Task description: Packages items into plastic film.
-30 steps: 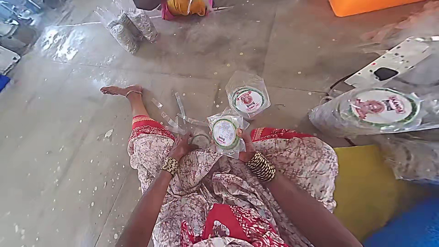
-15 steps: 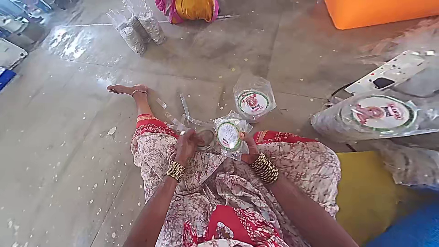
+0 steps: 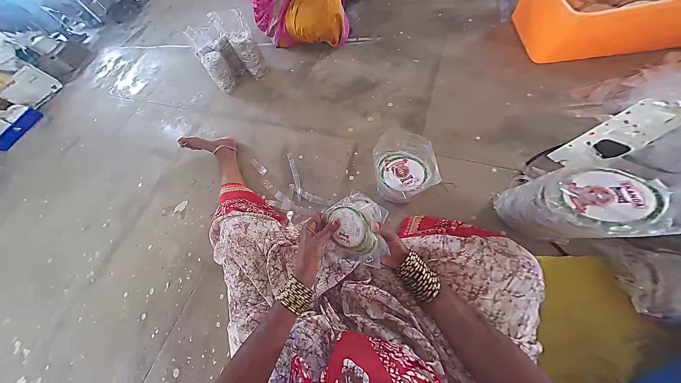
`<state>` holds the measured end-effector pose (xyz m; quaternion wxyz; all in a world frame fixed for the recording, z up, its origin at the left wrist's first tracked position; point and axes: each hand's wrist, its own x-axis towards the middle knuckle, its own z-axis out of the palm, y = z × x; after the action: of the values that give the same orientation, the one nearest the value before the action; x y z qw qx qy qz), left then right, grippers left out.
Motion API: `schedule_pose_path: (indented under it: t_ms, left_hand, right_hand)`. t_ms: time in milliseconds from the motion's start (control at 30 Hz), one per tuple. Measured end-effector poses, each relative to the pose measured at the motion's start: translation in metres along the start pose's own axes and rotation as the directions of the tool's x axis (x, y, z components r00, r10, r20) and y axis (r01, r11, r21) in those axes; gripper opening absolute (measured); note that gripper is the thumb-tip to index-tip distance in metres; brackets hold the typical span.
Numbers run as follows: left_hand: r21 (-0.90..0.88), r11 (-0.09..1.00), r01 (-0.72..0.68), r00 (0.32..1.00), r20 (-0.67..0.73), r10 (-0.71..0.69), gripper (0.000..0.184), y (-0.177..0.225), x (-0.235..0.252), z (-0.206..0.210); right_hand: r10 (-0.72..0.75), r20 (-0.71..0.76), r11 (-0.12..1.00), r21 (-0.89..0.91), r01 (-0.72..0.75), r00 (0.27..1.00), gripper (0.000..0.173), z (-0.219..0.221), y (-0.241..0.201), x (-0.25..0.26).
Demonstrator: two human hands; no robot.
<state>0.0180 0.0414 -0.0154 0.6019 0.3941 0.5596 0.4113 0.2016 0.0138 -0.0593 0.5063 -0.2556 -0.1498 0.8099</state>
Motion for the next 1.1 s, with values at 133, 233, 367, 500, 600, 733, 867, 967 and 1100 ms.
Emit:
schedule_pose_path:
  t_ms: [133,233,367,500,600,733,867,967,1100]
  left_hand:
    - [-0.011,1.0,0.003,1.0,-0.018,-0.004,0.052,-0.019,-0.003,0.013]
    - [-0.015,1.0,-0.01,1.0,-0.013,0.01,0.06,-0.016,-0.001,0.017]
    - [0.117,0.992,-0.043,0.999,0.028,0.04,0.078,-0.018,0.012,0.013]
    - [0.512,0.814,-0.273,0.956,0.052,0.288,0.092,-0.012,0.02,0.009]
    - [0.697,0.573,-0.432,0.879,0.184,0.439,0.05,0.004,0.013,0.011]
    - [0.521,0.772,-0.363,0.932,0.223,0.287,0.029,-0.005,0.008,0.015]
    - [0.306,0.952,0.006,0.987,0.149,-0.054,0.058,-0.009,0.002,0.015]
    - [0.183,0.951,0.247,0.963,0.058,-0.262,0.073,-0.012,0.002,0.011]
    - [0.026,0.951,0.307,0.95,-0.065,-0.305,0.071,-0.019,0.004,0.001]
  right_hand:
    - [0.028,0.087,0.999,-0.03,-0.025,0.996,0.056,-0.009,0.005,0.004]
    - [0.013,0.035,1.0,0.006,-0.014,0.999,0.042,-0.007,0.004,0.007]
    - [-0.045,0.098,0.993,0.109,0.034,0.994,0.047,-0.01,0.007,0.008]
    - [-0.072,0.031,0.981,0.182,0.065,0.997,0.036,-0.005,0.005,0.003]
    - [-0.08,0.016,0.982,0.173,0.076,0.997,0.025,0.0,0.004,0.003]
    - [-0.05,-0.174,0.993,-0.111,0.031,0.983,0.035,0.005,0.002,0.009]
    - [-0.165,-0.137,0.671,-0.741,0.009,0.977,0.113,-0.006,0.004,0.023]
    - [-0.128,-0.057,0.341,-0.94,-0.01,0.99,0.133,-0.016,0.013,0.032]
    - [0.101,0.008,0.626,-0.778,-0.058,0.995,0.135,-0.013,0.0,0.027]
